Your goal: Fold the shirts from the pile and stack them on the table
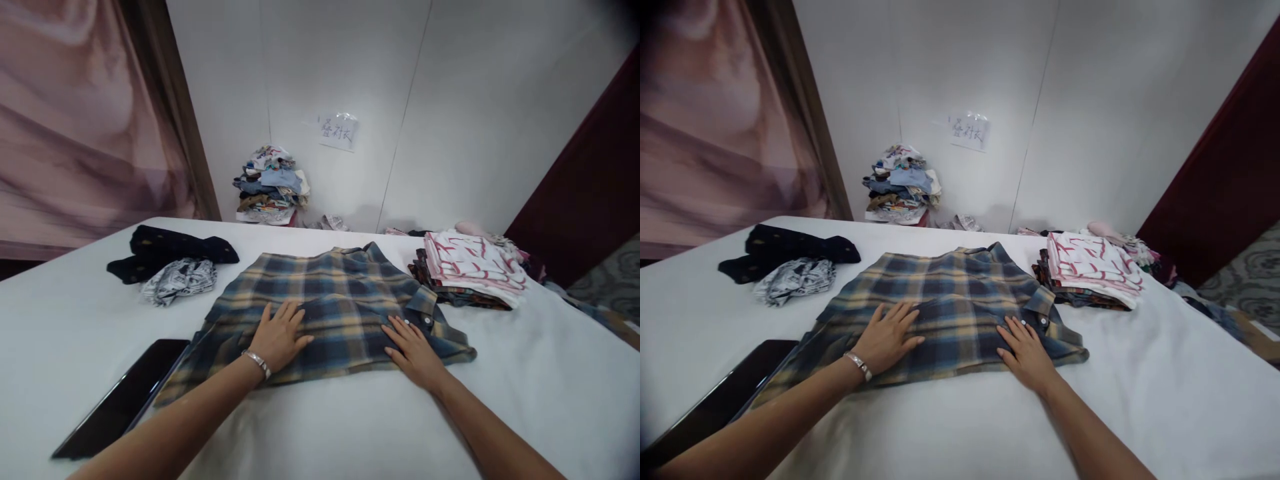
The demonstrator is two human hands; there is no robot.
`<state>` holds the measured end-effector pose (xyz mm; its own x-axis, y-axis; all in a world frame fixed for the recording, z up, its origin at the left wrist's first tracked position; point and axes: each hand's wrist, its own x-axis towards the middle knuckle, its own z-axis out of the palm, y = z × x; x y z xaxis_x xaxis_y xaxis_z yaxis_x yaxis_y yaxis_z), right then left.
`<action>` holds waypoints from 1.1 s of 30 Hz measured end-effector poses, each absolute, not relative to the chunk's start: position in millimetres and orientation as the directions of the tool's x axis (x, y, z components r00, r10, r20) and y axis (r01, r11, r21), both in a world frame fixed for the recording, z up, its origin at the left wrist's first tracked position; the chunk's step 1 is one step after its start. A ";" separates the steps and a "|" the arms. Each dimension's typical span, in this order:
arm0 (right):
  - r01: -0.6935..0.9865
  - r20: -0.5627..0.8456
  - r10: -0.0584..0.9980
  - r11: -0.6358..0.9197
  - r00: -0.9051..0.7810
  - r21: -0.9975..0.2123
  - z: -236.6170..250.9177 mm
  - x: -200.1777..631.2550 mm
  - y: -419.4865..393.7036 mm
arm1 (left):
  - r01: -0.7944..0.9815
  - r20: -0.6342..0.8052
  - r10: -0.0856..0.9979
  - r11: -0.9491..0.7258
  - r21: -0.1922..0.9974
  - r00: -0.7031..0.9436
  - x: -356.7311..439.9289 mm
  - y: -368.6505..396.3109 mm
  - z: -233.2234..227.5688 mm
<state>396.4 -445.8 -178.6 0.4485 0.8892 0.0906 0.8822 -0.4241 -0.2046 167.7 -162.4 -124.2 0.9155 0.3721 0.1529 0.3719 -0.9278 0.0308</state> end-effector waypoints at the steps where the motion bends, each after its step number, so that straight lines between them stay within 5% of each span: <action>1: 0.880 0.080 0.889 -0.429 0.451 -0.203 -177.3 395.9 -445.6 | 0.404 0.121 0.407 -0.914 0.049 0.905 165.4 -158.4 -131.3; 11: 0.872 0.043 0.886 -0.446 0.463 -0.202 -172.9 393.3 -444.1 | 0.461 0.105 0.474 -0.878 0.125 0.874 156.4 -141.4 -153.1; 16: 0.858 0.006 0.904 -0.403 0.427 -0.319 -159.7 405.0 -440.2 | 0.466 0.106 0.479 -0.876 0.125 0.871 157.3 -141.4 -154.9; 20: 0.835 0.180 0.877 -0.335 0.446 -0.436 -130.2 441.1 -412.5 | 0.479 0.093 0.487 -0.872 0.102 0.868 158.2 -141.1 -158.1; 26: 0.691 0.163 0.689 -0.621 0.707 -0.371 -103.1 515.3 -345.9 | 0.497 0.077 0.503 -0.863 0.093 0.861 159.2 -142.3 -157.3; 33: 0.644 0.125 0.647 -0.680 0.752 -0.351 -117.3 568.5 -274.1 | 0.506 0.060 0.514 -0.855 0.113 0.856 158.5 -142.8 -157.3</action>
